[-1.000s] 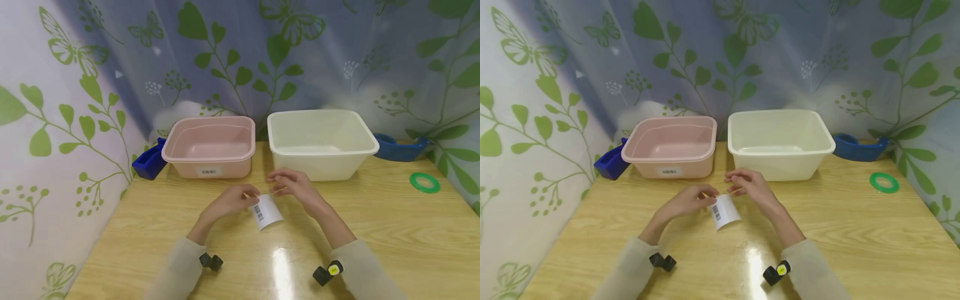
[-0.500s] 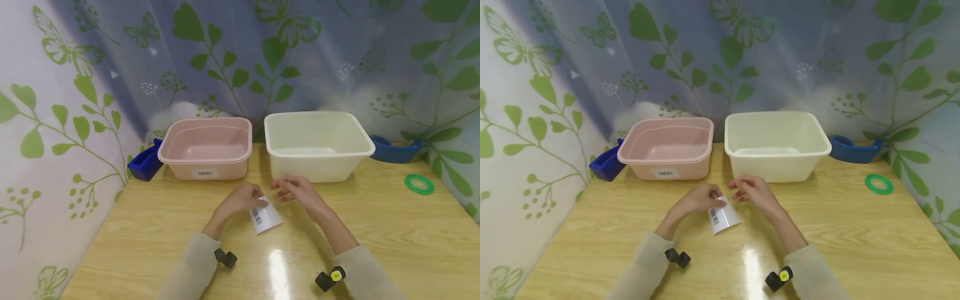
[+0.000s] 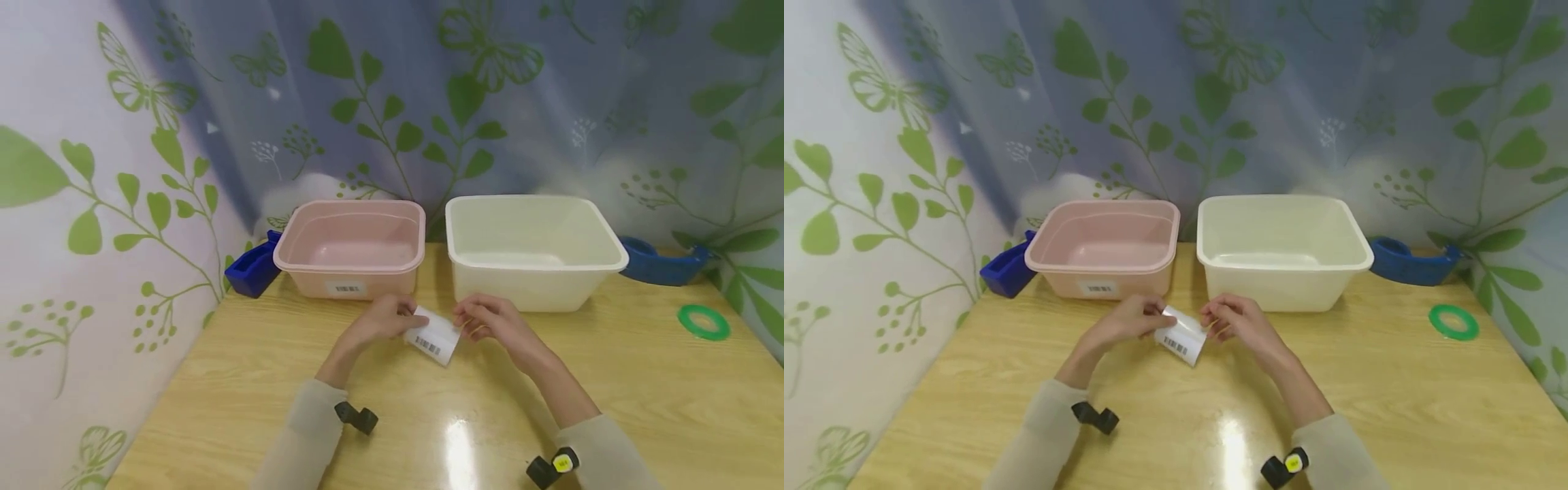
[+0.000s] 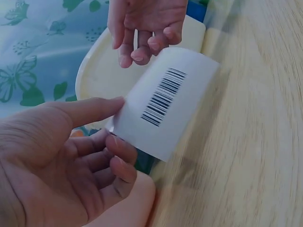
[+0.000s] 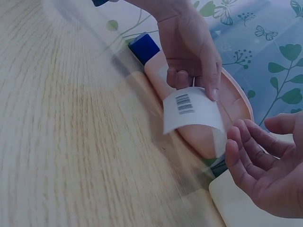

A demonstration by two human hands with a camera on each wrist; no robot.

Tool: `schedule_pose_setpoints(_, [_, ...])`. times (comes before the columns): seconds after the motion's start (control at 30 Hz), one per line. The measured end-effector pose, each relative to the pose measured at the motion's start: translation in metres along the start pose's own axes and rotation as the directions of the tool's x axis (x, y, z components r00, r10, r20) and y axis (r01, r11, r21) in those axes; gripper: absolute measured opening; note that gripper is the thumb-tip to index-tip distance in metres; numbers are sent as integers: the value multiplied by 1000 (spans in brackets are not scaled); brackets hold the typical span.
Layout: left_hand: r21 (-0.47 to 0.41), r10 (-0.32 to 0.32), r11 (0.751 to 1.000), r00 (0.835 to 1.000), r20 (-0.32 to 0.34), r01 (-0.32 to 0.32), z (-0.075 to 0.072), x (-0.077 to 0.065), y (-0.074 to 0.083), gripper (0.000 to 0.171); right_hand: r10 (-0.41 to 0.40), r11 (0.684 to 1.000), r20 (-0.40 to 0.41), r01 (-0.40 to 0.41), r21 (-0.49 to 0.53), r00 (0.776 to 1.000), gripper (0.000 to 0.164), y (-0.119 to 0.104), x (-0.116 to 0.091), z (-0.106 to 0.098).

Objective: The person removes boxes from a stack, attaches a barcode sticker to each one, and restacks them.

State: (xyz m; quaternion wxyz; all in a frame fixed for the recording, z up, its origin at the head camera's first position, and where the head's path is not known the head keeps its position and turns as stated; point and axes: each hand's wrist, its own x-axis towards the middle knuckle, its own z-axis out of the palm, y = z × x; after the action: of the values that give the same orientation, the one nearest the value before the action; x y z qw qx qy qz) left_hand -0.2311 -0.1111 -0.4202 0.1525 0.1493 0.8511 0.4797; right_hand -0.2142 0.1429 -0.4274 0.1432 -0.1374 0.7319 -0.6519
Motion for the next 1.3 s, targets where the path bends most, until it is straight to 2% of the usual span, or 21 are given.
schedule_pose_setpoints(0.13, [-79,14,997,999,-36,-17,3,2,2,19,-5,1000,1,5,-1,1000,37,-2,-2,-1])
schedule_pose_setpoints(0.33, [-150,20,988,996,-86,-33,1,2,7,19,-12,1000,46,13,-9,999,38,-11,0,-2])
schedule_pose_setpoints(0.57, [-260,-9,965,991,-130,-25,-2,3,10,21,26,998,101,-20,-58,995,38,-15,3,-5])
schedule_pose_setpoints(0.7, [-369,-27,929,995,-99,-12,1,5,10,20,49,995,108,-40,-88,993,39,-14,2,-5])
schedule_pose_setpoints(0.83, [-438,-9,899,999,-47,-12,5,6,9,20,58,994,92,-49,-97,994,41,-12,0,-2])
schedule_pose_setpoints(1.07, [-472,18,881,1000,6,-13,10,6,6,35,57,998,66,-56,-25,996,46,-4,-1,4])
schedule_pose_setpoints(1.3, [-473,47,881,998,35,-25,13,5,7,35,67,998,70,-67,10,995,46,3,-3,10])
